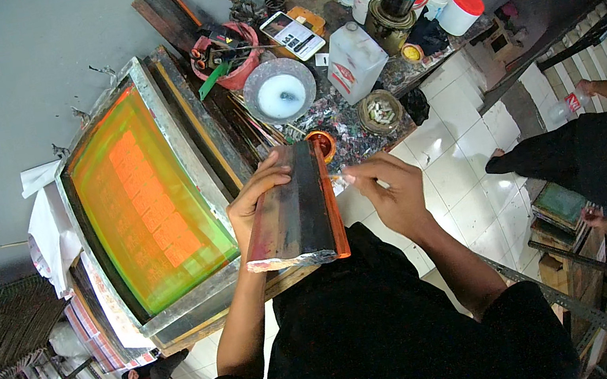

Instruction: The person prepares a squeegee with ink and uses it to apply ink through a screen onto paper.

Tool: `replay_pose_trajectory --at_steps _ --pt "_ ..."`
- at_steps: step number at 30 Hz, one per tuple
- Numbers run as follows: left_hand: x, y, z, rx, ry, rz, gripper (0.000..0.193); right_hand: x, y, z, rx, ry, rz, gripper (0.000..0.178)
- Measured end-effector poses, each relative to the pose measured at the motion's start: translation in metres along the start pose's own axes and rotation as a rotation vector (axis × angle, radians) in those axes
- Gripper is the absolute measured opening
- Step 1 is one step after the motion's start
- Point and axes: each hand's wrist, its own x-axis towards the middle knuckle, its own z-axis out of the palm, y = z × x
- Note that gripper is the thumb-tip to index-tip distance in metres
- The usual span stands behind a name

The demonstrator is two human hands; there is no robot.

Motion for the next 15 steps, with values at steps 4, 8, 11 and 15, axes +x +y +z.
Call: replay_pose_trajectory --at_steps 4,8,11,15 --pt "-0.003 -0.005 0.003 -0.011 0.040 0.038 0.017 0.013 0.046 0.021 0.048 0.050 0.037 0.012" --pt "-0.004 -0.002 0.005 0.022 0.036 0.050 0.016 0.023 0.082 0.035 0.083 0.046 0.148 0.011" --pt "-0.006 0.000 0.005 0.033 0.030 0.053 0.016 0.031 0.098 0.042 0.069 0.041 0.182 0.011" --pt "-0.007 0.002 0.004 0.033 0.026 0.074 0.017 0.042 0.111 0.042 0.043 0.008 0.175 0.011"
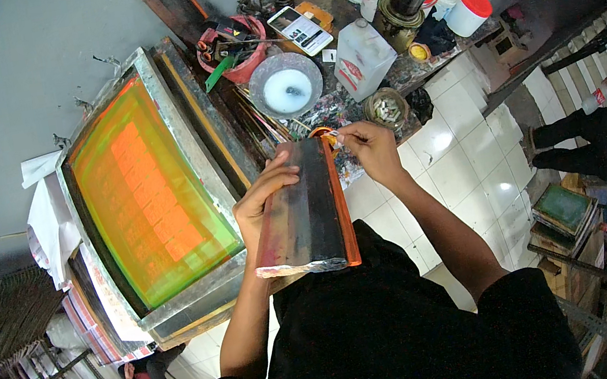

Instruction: The person prepares a squeegee with ink and uses it to apply ink through a screen onto paper.

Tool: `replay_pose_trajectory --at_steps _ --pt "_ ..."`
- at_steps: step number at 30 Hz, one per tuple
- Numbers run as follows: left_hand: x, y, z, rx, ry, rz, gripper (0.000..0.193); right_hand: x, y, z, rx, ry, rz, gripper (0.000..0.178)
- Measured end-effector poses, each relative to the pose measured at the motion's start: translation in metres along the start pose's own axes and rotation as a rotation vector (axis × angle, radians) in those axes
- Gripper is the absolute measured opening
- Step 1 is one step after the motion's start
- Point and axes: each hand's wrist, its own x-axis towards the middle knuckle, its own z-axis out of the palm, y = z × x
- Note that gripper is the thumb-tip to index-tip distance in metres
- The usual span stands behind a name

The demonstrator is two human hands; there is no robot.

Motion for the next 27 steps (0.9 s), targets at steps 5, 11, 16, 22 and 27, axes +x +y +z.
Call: replay_pose_trajectory --at_steps 5,11,16,22,27 --pt "0.001 -0.005 0.000 0.002 -0.008 -0.050 0.018 0.018 -0.004 -0.004 -0.109 -0.054 0.083 0.012" --pt "0.003 -0.003 -0.003 0.067 -0.049 -0.056 0.019 0.035 -0.005 -0.009 -0.343 -0.074 0.046 0.024" --pt "0.001 -0.010 -0.004 0.009 -0.046 -0.049 0.019 0.042 -0.020 -0.021 -0.456 -0.133 0.074 0.020" --pt "0.009 0.013 -0.008 -0.057 0.173 -0.341 0.025 0.029 -0.009 -0.039 0.010 -0.074 0.216 0.015" --pt "0.013 0.018 -0.016 -0.362 0.366 -0.376 0.029 0.012 -0.015 -0.021 0.511 -0.118 0.497 0.017"
